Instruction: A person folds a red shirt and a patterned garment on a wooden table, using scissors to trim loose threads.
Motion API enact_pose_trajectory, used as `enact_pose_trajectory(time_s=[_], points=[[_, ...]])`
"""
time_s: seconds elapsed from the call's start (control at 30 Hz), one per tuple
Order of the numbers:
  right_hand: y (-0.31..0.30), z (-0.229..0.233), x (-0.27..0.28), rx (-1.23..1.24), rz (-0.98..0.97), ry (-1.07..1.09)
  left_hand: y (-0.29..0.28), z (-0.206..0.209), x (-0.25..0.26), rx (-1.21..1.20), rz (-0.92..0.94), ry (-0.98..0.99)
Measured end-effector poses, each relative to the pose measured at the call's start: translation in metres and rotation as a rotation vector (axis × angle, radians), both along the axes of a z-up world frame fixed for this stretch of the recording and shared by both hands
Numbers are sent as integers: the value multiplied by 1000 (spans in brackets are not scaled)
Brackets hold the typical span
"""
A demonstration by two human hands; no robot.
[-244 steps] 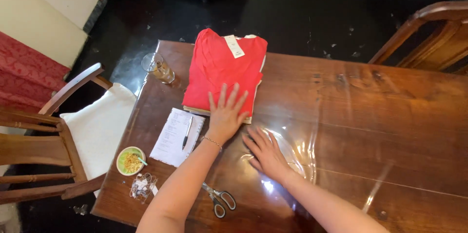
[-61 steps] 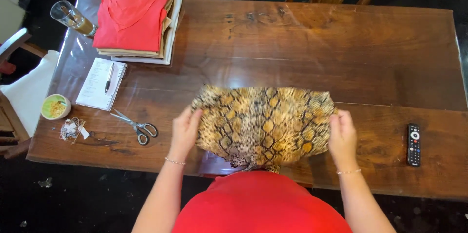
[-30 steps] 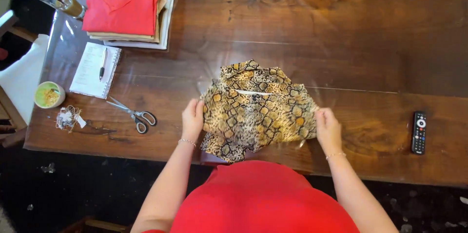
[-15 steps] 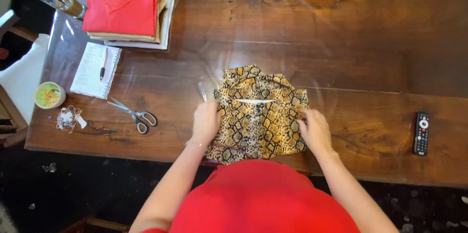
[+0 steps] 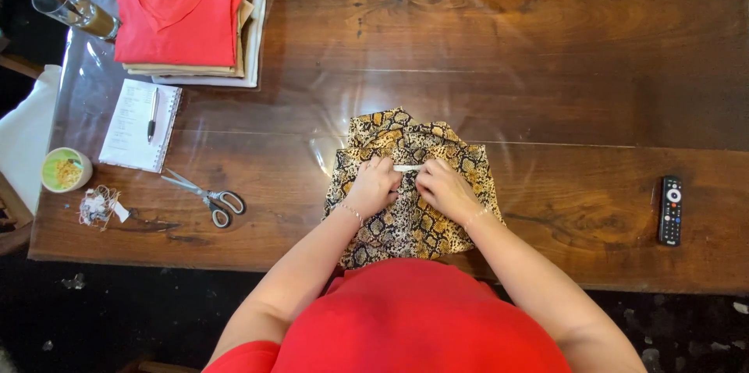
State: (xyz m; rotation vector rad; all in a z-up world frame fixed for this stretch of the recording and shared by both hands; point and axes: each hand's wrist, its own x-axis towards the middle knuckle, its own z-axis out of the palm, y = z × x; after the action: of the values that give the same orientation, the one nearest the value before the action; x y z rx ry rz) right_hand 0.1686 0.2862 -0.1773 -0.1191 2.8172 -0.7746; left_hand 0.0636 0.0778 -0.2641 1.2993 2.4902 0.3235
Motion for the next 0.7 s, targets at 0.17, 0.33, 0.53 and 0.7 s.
enact_pose_trajectory(time_s=[0.17,0.33,0.53,0.7], points=[[-7,27,3,-88,-12,-28,5,16,-2,-15,75,-66],[-7,0,-24,25,-51,-223,14,0,-14,-151,55,-125],[-1,6,-18,42,40,-169,6,3,-8,101,-213,19],[14,18,25,127,112,108,-25,98,23,191,-244,259]])
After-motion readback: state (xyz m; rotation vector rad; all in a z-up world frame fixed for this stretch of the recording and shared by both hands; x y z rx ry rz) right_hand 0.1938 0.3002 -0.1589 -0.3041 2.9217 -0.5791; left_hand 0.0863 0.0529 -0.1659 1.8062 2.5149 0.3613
